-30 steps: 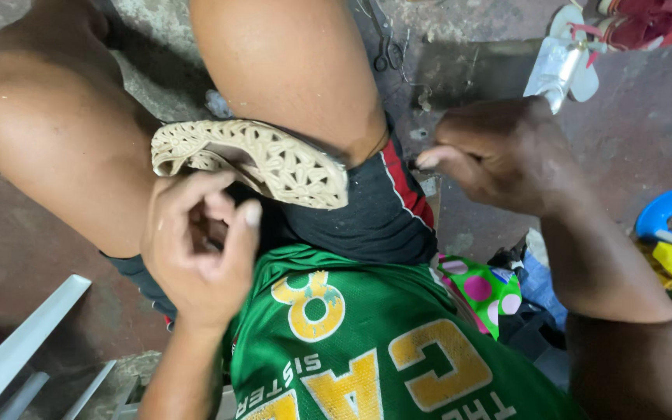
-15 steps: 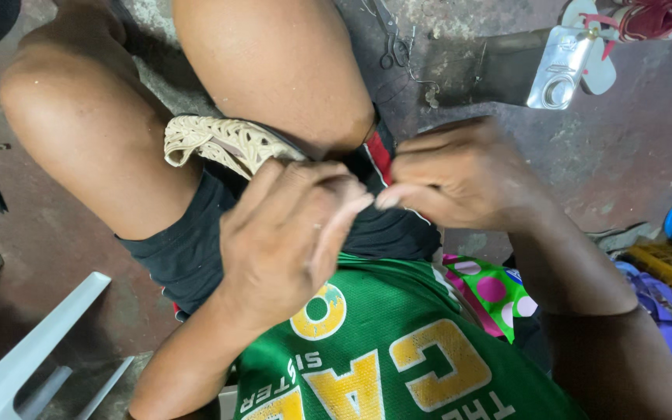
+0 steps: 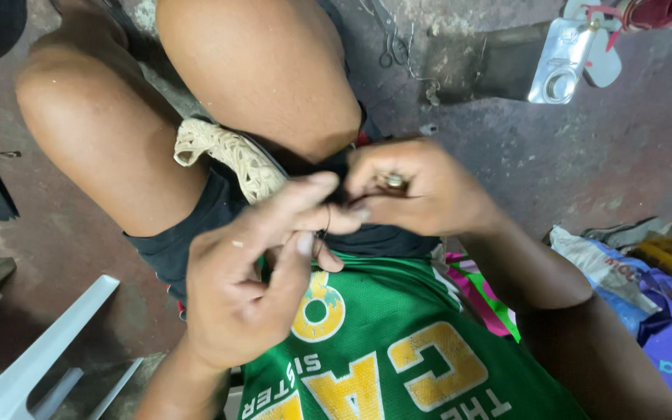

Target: The person sews the sole of a shoe by hand using a needle and thread, repeatedly pulling the thread through the material and rotating the shoe.

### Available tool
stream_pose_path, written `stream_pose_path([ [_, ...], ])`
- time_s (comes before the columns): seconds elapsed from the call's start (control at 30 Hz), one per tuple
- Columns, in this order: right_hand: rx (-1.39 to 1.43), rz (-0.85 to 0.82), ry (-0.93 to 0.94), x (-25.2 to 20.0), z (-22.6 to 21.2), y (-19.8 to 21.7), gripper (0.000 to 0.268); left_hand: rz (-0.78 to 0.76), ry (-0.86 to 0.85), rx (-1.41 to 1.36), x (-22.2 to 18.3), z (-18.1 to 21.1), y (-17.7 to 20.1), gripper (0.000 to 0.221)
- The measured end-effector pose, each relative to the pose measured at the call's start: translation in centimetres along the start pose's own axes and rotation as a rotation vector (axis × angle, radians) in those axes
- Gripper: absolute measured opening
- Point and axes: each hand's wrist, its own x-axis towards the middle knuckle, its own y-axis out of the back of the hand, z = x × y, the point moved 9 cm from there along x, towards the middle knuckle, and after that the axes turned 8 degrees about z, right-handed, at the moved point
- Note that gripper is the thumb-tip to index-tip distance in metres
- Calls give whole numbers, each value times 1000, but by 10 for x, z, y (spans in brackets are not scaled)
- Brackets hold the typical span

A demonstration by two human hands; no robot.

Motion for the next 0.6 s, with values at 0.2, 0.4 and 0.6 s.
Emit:
stream_pose_path([
  [0.2, 142, 121, 26, -12, -47, 28, 4, -76, -177, 430, 1, 17, -19, 62],
  [0.4, -365, 79, 144, 1, -62, -4, 3, -54, -245, 458, 4, 21, -22, 80],
  [0.6, -936, 283, 190, 6, -32, 94, 9, -82, -162, 425, 1, 7, -22, 84],
])
